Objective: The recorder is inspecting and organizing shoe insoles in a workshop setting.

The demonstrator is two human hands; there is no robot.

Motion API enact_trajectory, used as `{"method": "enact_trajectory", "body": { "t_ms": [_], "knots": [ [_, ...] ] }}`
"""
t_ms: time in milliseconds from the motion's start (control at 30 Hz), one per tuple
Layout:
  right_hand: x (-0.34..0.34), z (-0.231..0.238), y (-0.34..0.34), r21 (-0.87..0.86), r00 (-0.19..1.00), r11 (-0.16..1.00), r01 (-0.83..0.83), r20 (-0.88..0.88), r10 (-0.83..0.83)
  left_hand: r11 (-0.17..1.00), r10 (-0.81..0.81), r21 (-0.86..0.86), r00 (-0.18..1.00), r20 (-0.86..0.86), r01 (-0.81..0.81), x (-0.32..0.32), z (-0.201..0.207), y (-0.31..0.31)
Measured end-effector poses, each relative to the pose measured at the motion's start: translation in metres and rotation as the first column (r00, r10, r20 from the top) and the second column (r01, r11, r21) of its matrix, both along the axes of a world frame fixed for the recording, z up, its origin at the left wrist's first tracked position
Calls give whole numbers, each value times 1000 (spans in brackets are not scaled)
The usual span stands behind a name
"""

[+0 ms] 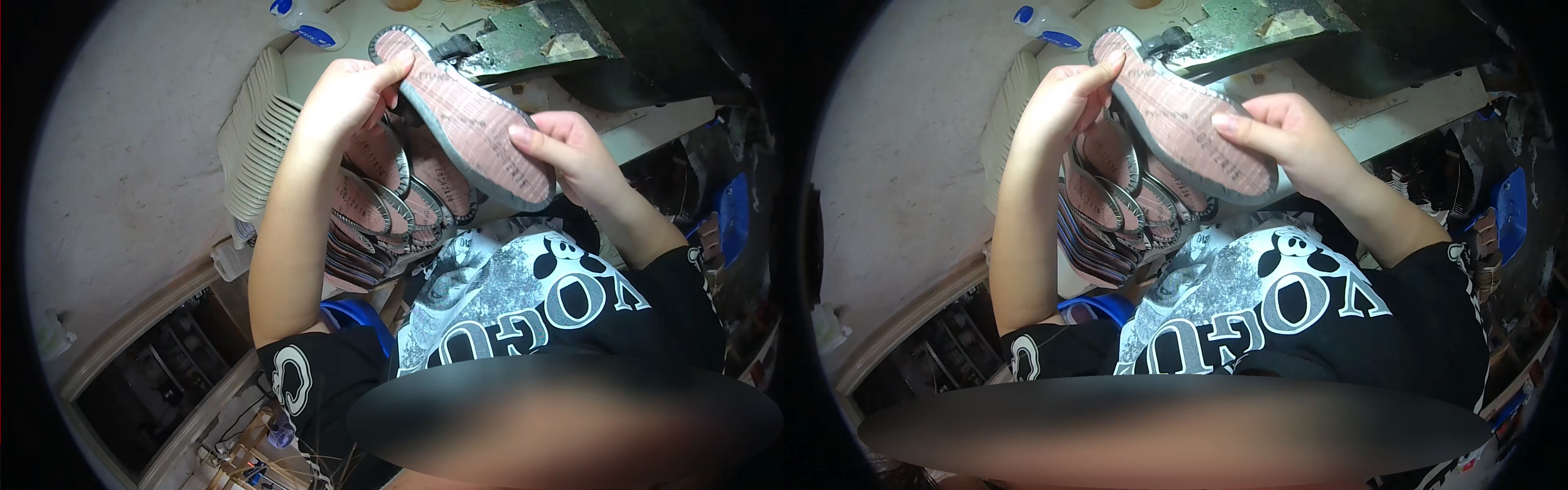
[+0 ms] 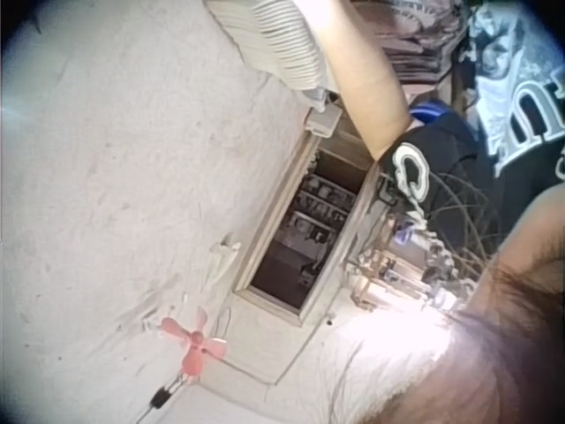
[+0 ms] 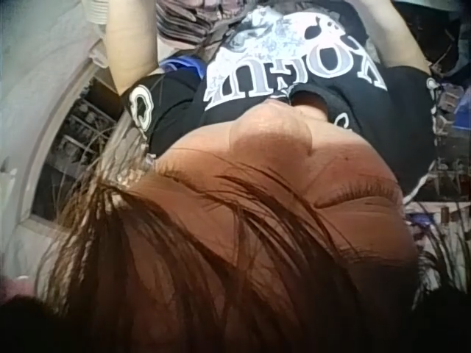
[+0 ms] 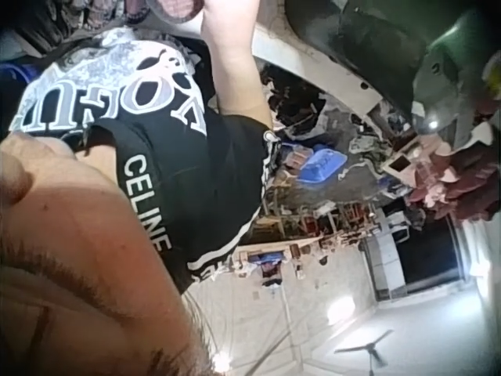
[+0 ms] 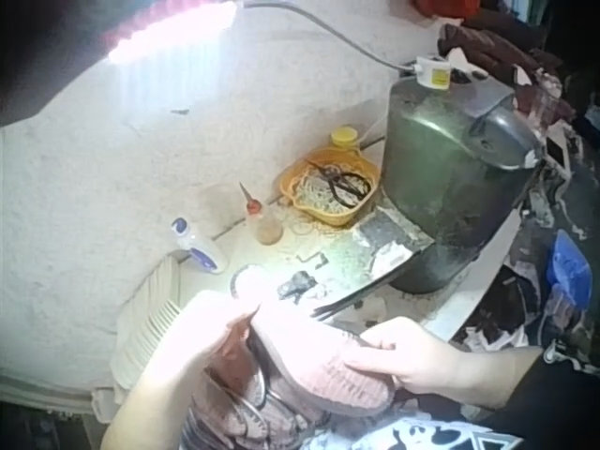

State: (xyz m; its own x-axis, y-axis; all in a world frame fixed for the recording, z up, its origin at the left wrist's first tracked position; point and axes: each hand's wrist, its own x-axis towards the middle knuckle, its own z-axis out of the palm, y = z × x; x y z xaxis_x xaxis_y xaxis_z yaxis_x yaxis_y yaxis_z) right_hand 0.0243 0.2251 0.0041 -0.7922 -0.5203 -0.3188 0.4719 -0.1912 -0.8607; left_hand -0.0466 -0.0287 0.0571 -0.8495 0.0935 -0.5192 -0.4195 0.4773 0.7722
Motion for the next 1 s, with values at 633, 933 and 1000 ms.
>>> {"method": "enact_trajectory", "body": {
  "t_ms": [633,933,1000],
  "knots": [
    [19,-5,-114,180,707,977,-110,-677,205,482,405,-629,791,-458,-610,209,-78,-152],
    [23,7,-101,322,561,916,-240,-724,401,472,852,709,479,-213,-524,171,-30,-23],
    [16,15,-107,243,627,966,-88,-741,243,581,788,651,538,-299,-489,170,-36,-20]
  ]
}}
